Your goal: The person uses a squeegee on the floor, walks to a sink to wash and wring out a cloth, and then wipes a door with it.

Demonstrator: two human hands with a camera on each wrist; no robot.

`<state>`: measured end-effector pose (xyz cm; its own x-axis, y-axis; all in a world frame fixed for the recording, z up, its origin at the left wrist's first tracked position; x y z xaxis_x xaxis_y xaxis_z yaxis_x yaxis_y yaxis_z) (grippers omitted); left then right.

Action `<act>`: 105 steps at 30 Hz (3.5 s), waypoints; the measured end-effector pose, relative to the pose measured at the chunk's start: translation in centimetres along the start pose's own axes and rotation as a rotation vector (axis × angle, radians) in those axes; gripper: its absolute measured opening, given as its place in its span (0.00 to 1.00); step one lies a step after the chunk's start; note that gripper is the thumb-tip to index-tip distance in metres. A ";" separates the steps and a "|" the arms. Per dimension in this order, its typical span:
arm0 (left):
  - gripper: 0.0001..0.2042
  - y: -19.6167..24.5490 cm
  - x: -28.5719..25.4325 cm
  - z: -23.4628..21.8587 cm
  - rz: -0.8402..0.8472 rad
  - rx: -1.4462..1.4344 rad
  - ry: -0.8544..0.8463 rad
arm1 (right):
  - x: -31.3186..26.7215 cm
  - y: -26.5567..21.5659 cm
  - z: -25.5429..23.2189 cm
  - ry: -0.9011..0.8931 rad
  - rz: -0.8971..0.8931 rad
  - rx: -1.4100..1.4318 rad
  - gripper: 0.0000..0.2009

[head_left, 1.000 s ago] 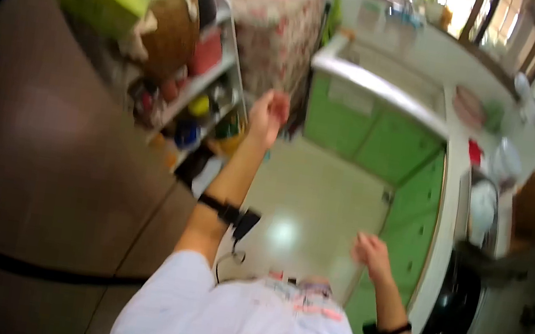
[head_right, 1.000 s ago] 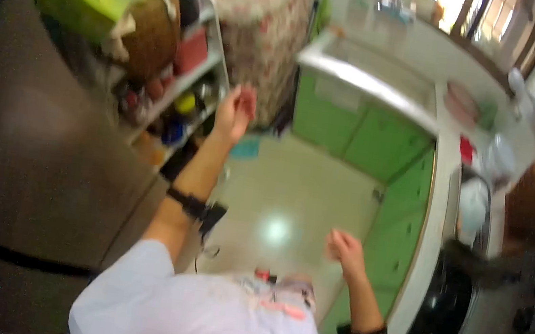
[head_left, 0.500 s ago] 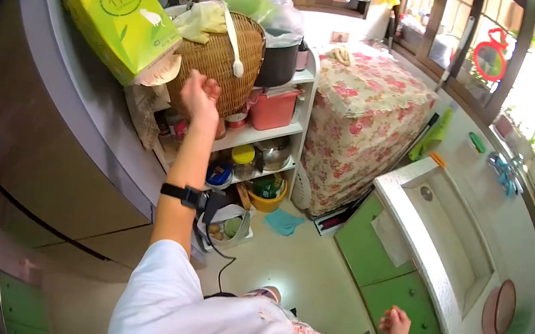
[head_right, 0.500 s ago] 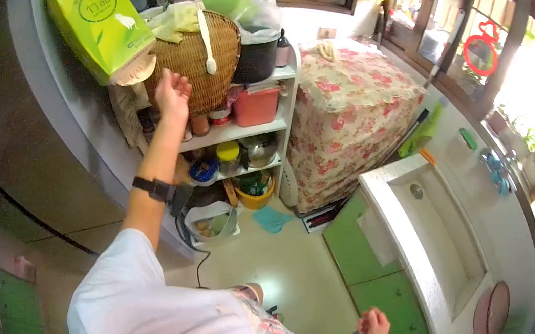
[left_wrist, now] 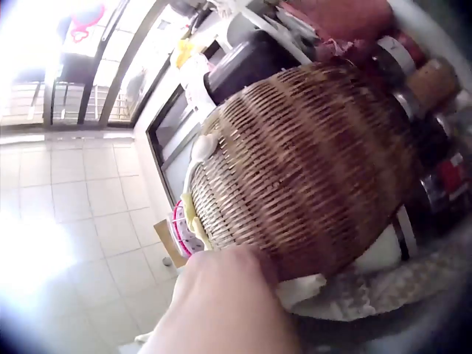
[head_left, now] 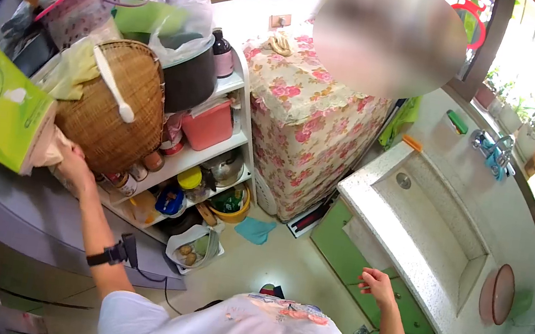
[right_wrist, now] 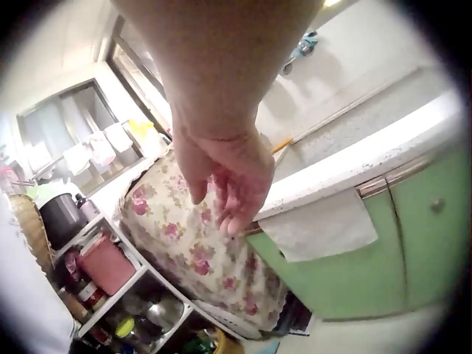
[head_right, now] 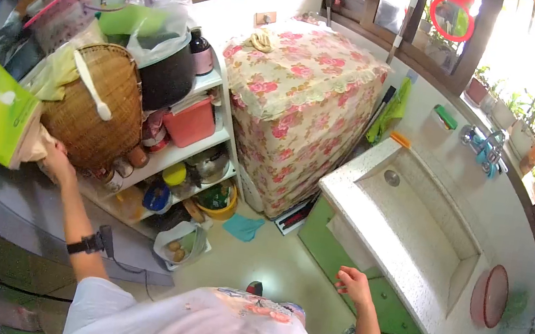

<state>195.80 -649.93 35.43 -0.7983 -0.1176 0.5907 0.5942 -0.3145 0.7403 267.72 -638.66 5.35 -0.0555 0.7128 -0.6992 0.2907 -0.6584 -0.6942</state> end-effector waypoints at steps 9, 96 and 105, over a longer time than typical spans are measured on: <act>0.15 -2.3 -22.7 5.4 -0.001 0.658 -1.427 | 7.1 -2.0 -1.2 -0.061 0.005 -0.213 0.16; 0.12 41.7 -76.2 23.9 0.467 -1.743 -2.374 | 6.5 -1.3 -42.3 0.486 -0.462 -0.550 0.11; 0.13 30.7 -51.8 39.4 1.126 -0.318 -1.475 | 8.3 -4.6 -42.0 0.497 -0.374 -0.525 0.12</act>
<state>259.33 -616.36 40.24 0.7165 0.3762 0.5874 0.5344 -0.8373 -0.1156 306.06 -619.57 9.94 0.1571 0.9683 -0.1939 0.7541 -0.2444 -0.6096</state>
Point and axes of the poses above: each hand's wrist, its own x-axis towards the middle knuckle, its own z-axis out of the palm, y = z × x, the point moved 7 cm from there along x, towards the middle knuckle, and after that the axes turned 14 degrees about z, right-handed, at the moved point
